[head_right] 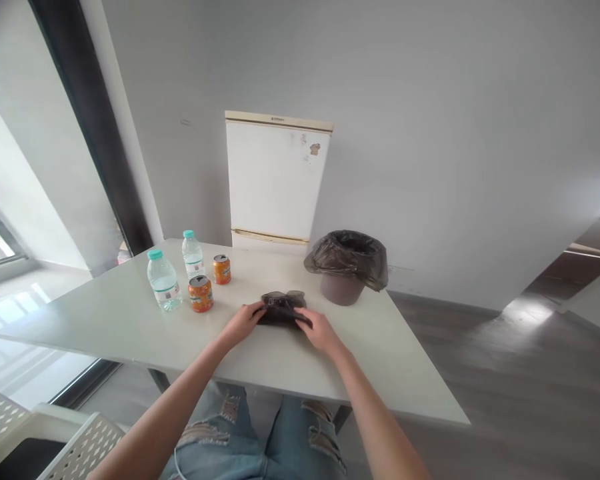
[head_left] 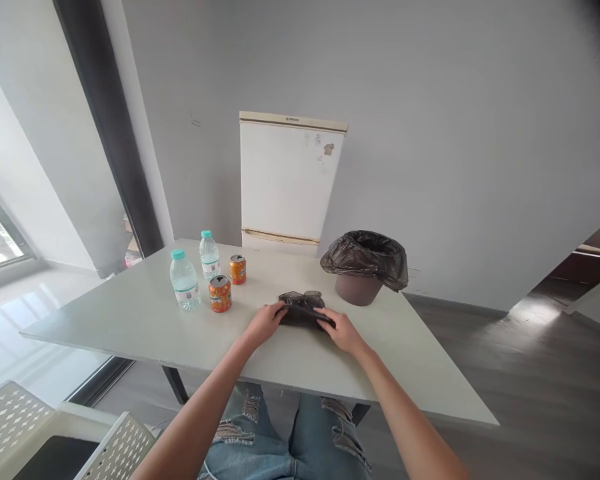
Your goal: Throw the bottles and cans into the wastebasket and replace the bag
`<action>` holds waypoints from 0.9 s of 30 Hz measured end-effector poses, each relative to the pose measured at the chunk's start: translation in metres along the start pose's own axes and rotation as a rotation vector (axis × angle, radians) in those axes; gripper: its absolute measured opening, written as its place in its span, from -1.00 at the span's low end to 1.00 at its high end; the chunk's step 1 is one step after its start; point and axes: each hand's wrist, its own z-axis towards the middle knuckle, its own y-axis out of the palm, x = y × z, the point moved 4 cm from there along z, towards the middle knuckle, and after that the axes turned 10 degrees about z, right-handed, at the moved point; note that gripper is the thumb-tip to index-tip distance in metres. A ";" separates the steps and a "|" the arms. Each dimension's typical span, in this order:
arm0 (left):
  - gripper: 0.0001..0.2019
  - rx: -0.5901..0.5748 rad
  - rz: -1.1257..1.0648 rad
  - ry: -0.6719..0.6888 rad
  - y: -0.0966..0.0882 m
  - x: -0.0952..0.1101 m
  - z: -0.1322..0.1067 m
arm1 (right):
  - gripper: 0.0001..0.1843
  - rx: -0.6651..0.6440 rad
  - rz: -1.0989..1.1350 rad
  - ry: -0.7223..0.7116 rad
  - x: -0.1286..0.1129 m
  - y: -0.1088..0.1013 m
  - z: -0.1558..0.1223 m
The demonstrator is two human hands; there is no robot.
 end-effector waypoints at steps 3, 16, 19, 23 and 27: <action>-0.78 0.067 -0.004 -0.069 -0.001 -0.003 0.026 | -0.65 0.176 0.038 0.128 0.009 0.002 0.015; -0.55 0.198 0.283 0.377 0.019 0.038 0.024 | -0.57 0.339 -0.179 0.150 0.015 0.015 0.028; -0.50 0.012 0.381 0.369 0.047 0.029 0.033 | -0.46 0.323 -0.269 0.067 -0.006 0.019 0.022; -0.46 -0.111 0.421 0.399 0.065 0.013 0.039 | -0.40 0.022 -0.473 -0.051 -0.021 0.046 0.024; -0.44 -0.139 0.429 0.388 0.065 0.007 0.039 | -0.36 -0.024 -0.500 0.065 -0.008 0.057 0.029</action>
